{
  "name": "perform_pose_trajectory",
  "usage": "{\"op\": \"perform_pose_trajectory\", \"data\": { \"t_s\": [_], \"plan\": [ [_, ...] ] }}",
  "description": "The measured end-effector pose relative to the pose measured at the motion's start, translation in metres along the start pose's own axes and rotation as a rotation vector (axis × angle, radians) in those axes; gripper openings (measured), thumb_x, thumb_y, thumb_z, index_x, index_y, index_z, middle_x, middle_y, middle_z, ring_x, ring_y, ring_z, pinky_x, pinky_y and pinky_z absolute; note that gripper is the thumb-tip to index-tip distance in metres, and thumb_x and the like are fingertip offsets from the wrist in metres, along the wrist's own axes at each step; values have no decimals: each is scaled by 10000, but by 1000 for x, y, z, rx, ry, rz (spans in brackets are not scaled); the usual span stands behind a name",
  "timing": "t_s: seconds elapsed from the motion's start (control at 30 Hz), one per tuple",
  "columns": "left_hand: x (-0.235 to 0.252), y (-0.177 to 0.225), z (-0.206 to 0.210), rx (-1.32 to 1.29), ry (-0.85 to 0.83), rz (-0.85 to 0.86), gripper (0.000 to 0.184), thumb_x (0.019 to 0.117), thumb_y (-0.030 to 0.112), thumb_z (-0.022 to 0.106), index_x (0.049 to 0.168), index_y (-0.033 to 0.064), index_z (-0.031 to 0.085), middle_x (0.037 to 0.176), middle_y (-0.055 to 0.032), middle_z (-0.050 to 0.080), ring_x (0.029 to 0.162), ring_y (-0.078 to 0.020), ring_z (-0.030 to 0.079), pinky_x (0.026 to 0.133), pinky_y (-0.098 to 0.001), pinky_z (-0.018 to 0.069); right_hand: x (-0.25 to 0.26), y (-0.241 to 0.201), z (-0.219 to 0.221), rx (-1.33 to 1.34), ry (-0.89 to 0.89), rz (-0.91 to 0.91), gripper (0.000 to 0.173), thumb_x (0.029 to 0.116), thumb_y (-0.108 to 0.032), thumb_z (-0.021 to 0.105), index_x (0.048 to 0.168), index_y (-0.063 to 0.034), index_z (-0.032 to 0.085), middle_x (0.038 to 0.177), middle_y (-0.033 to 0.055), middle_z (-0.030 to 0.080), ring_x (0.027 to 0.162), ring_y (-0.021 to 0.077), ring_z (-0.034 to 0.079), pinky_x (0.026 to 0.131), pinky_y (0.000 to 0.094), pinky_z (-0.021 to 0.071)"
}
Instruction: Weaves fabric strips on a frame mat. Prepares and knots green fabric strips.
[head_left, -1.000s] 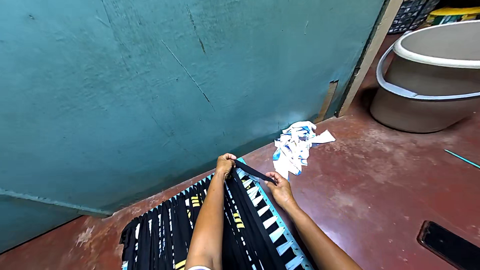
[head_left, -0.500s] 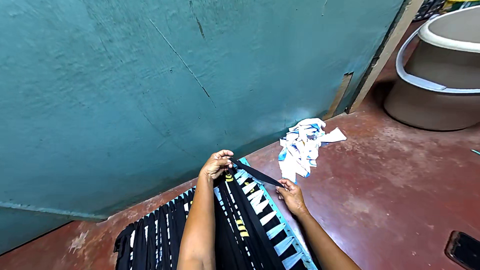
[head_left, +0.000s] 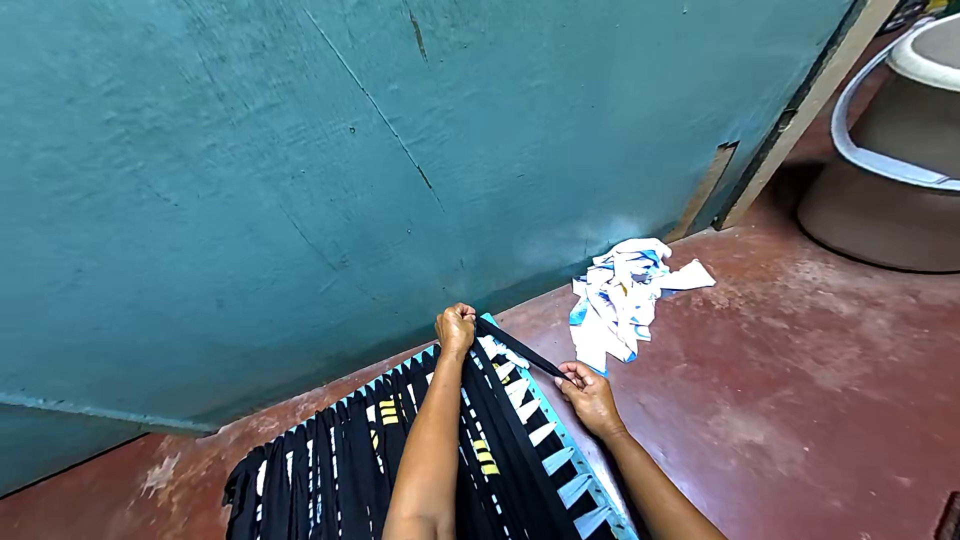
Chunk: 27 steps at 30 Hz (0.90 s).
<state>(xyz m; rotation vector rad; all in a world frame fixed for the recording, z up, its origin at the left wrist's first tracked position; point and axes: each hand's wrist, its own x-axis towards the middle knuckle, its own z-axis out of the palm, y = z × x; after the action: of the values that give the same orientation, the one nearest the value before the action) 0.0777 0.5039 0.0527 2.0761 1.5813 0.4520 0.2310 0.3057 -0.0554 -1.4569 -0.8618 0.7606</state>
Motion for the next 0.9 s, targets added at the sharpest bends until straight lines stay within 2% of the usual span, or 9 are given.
{"op": "perform_pose_trajectory", "data": {
  "t_s": [0.17,0.3,0.5,0.6,0.63,0.73,0.77,0.83,0.9],
  "plan": [
    [-6,2,13,-10,112,-64,202,985,43,589,1121,-16,726,1109,-192,725,1121,-340,662,1015,-516,464,-3,3,7,-142,87,-115,174,890,11,661,1043,82,701,844,149,713,723,136,660,708,291,548],
    [-7,-5,19,-52,169,-32,200,982,20,587,1111,-44,726,1116,-214,722,1118,-343,667,1026,-497,467,-5,5,8,-170,98,-196,181,866,3,654,1016,85,711,841,151,717,741,133,667,724,274,544],
    [-6,-18,33,-158,286,63,166,951,-18,621,1054,-70,740,1077,-229,727,1069,-337,686,1012,-465,483,2,-21,4,49,52,81,118,921,50,645,1035,79,657,759,50,631,633,39,574,614,199,495],
    [-6,-21,37,-188,321,83,160,942,-25,629,1041,-74,745,1058,-231,733,1049,-344,693,998,-473,488,-11,-60,13,61,81,43,108,917,34,647,1019,62,670,746,21,635,639,4,565,628,167,482],
    [-5,-21,38,-189,328,84,159,941,-27,630,1038,-75,746,1055,-232,733,1045,-343,694,996,-473,489,-18,-70,19,14,81,9,121,917,8,651,1026,49,686,776,36,667,667,22,598,657,194,510],
    [-6,-20,40,-167,325,76,170,952,-23,616,1052,-79,742,1066,-239,728,1056,-342,692,1008,-459,490,-36,-72,42,-199,63,-113,184,915,-56,656,1059,26,738,901,142,750,813,246,726,767,472,580],
    [-6,-20,40,-154,322,75,175,959,-19,610,1059,-83,738,1075,-246,724,1070,-352,687,1019,-463,485,-40,-65,50,-270,79,-164,187,903,-62,658,1042,22,750,908,157,756,825,297,738,765,524,579],
    [-7,-20,42,-131,330,86,191,973,-17,590,1075,-95,731,1091,-262,716,1098,-383,675,1040,-481,475,-43,-48,60,-374,152,-297,192,847,-70,658,976,22,767,895,161,764,814,331,748,743,532,584],
    [-6,-21,45,-100,347,103,199,979,-8,581,1078,-90,733,1088,-266,715,1101,-401,671,1041,-496,474,-41,-38,62,-382,186,-356,209,836,-93,637,957,19,766,886,142,766,799,295,751,740,463,600]
  ]
}}
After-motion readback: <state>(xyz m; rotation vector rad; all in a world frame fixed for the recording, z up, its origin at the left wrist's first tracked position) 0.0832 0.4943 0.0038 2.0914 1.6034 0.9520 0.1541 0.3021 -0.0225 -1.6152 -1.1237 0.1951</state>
